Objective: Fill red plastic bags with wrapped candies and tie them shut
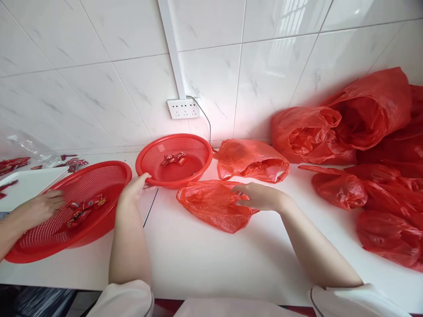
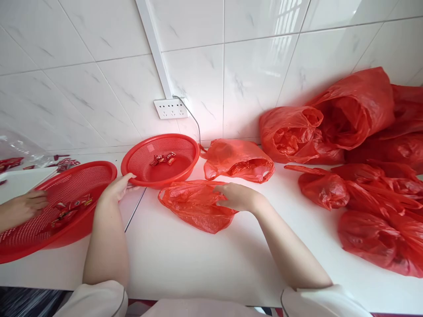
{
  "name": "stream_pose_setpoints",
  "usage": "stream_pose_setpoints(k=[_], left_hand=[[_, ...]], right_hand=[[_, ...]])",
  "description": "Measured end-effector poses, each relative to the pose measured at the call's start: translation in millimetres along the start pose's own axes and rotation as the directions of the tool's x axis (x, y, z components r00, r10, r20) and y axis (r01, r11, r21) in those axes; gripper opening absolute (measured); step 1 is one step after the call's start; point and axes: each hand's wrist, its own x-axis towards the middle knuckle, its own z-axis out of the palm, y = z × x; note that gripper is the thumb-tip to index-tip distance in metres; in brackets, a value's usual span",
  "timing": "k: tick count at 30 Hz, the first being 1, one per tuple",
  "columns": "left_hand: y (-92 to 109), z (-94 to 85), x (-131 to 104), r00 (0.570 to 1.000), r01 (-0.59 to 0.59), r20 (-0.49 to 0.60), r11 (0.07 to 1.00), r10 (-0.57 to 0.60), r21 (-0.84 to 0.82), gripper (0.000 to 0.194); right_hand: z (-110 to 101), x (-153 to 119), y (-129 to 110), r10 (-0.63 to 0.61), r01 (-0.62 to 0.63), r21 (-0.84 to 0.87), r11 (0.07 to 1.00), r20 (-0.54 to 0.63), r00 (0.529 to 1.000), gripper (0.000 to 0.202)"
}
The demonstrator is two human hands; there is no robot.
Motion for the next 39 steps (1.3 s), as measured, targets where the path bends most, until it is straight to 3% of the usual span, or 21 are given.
stream_pose_setpoints(k=[4, 8, 16, 22, 26, 28, 30, 34, 36, 39], left_hand=[[4, -4.2, 9, 0.991, -0.125, -0.059, 0.992, 0.122, -0.032, 0.026], [7, 2.7, 9, 0.978, -0.202, -0.08, 0.975, 0.195, -0.088, 0.028], [8, 22.6, -1, 0.963, -0.27, -0.035, 0.945, 0.269, -0.185, 0.029], [8, 35.7, -10, 0.951, -0.278, 0.081, 0.942, 0.297, -0.191, 0.031], [13, 47.2, -20, 0.943, -0.272, 0.145, 0.946, 0.298, -0.178, 0.034], [16, 53.1, -24, 0.94, -0.253, 0.178, 0.945, 0.291, -0.209, 0.032], [18, 57.7, -27, 0.939, -0.234, 0.19, 0.938, 0.286, -0.255, 0.031], [17, 59.6, -24, 0.948, -0.236, 0.146, 0.932, 0.283, -0.273, 0.032], [14, 57.4, -19, 0.95, -0.248, 0.13, 0.937, 0.285, -0.245, 0.031], [8, 52.8, -12, 0.949, -0.28, 0.091, 0.941, 0.302, -0.192, 0.028]], right_hand=[[-3, -1, 4, -0.015, 0.016, 0.027, 0.999, -0.043, 0.999, 0.044], [-9, -3, -5, -0.125, 0.134, 0.042, 0.99, -0.163, 0.979, 0.033], [-19, 16, -45, -0.31, 0.359, 0.052, 0.932, -0.4, 0.862, 0.029], [1, 42, -46, -0.381, 0.428, 0.01, 0.904, -0.437, 0.814, 0.031], [21, 60, -44, -0.351, 0.325, -0.144, 0.935, -0.518, 0.78, 0.061], [30, 68, -44, -0.353, 0.275, -0.224, 0.935, -0.519, 0.779, 0.08], [36, 72, -44, -0.358, 0.255, -0.264, 0.93, -0.496, 0.791, 0.086], [35, 72, -43, -0.444, 0.379, -0.236, 0.895, -0.385, 0.809, 0.071], [31, 69, -42, -0.474, 0.456, -0.137, 0.879, -0.33, 0.816, 0.061], [25, 64, -41, -0.448, 0.476, 0.01, 0.879, -0.321, 0.834, 0.047]])
